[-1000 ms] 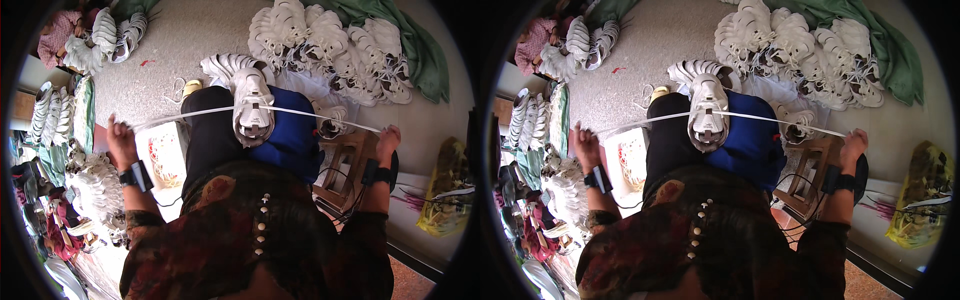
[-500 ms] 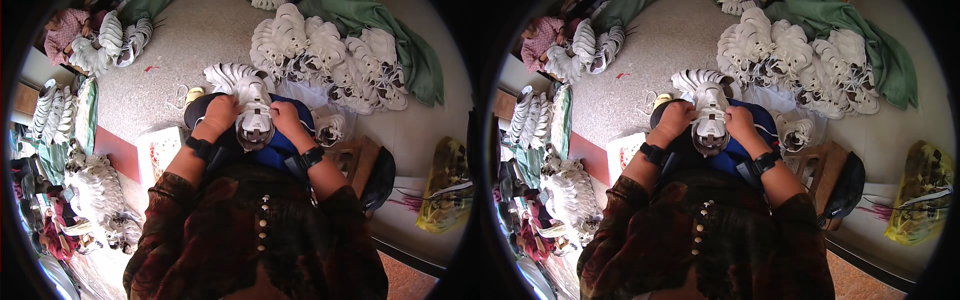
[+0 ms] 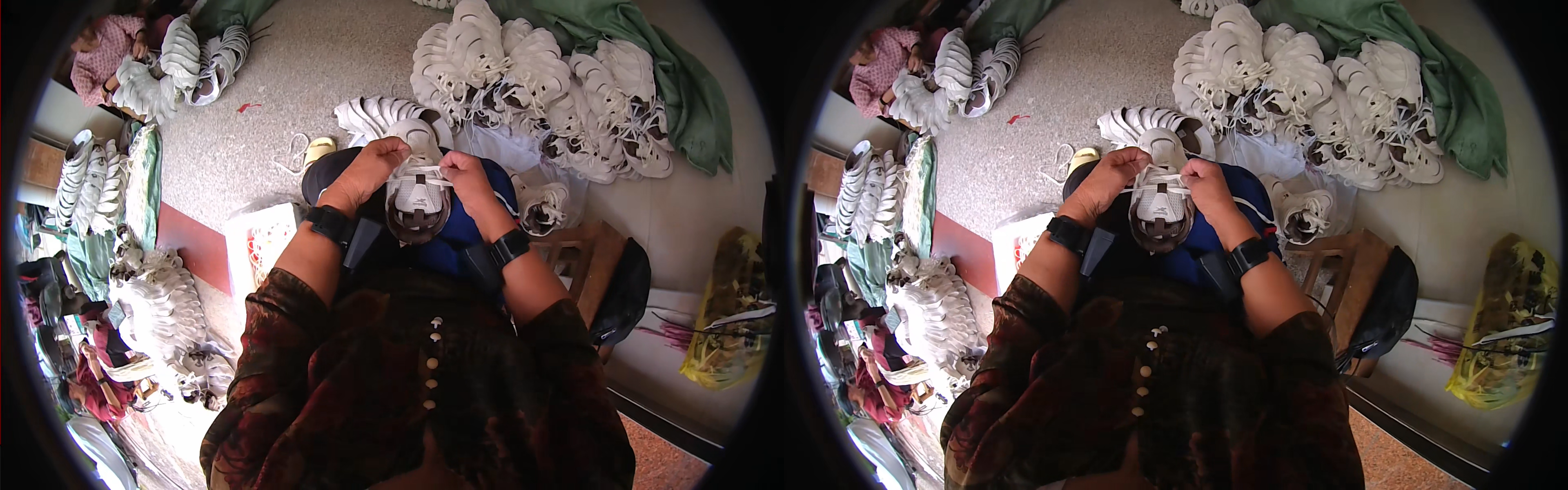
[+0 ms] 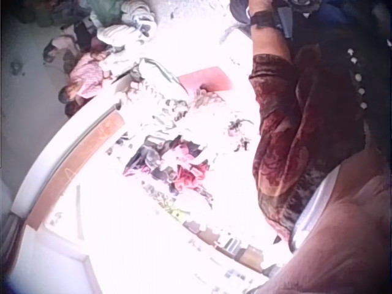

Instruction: The recorder is threading laces through the eyelets of several white shoe components in a production setting.

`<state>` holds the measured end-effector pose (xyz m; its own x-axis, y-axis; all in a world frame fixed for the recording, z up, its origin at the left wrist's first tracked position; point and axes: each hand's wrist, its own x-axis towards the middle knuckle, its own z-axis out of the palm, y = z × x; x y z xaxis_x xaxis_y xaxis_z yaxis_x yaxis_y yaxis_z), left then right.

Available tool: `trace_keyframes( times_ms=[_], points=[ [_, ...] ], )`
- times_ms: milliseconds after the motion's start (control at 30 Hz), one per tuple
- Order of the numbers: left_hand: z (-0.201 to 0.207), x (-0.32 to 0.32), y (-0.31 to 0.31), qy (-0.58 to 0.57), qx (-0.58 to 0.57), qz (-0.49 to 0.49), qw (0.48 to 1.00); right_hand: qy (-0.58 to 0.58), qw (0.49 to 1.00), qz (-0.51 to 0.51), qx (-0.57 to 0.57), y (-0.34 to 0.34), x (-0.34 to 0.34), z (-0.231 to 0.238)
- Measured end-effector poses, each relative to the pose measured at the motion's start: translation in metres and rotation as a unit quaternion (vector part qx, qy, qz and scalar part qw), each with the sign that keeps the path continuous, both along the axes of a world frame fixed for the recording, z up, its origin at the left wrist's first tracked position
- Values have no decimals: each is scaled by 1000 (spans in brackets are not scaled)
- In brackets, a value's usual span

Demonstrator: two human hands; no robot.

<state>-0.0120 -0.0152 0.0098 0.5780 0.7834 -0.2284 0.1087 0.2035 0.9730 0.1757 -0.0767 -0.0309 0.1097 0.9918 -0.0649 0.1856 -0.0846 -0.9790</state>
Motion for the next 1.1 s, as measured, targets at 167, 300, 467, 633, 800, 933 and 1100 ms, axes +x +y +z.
trace_keyframes(
  times_ms=[167, 300, 467, 633, 800, 933, 1100],
  points=[
    [-22, -14, 8, 53, 75, -21, 996, 196, 974, 63, -97, 6, 4, 25],
    [-24, -10, 4, 1, 91, -9, 996, 103, 986, 98, -82, 7, 8, 33],
    [-31, -11, 5, -45, 39, 7, 998, -76, 996, 38, 21, -8, -1, 22],
    [-35, -11, 3, -43, 49, 16, 998, -246, 958, -106, 101, -7, -8, 7],
    [-35, -10, -3, 7, 138, 34, 990, -247, 952, -147, 101, -8, -4, 3],
    [-26, -6, -12, 191, 329, 106, 919, -48, 989, -131, 48, -7, -12, 9],
    [-25, -8, -11, 261, 337, 131, 895, 132, 986, -62, -83, -4, -5, 13]
  ],
)
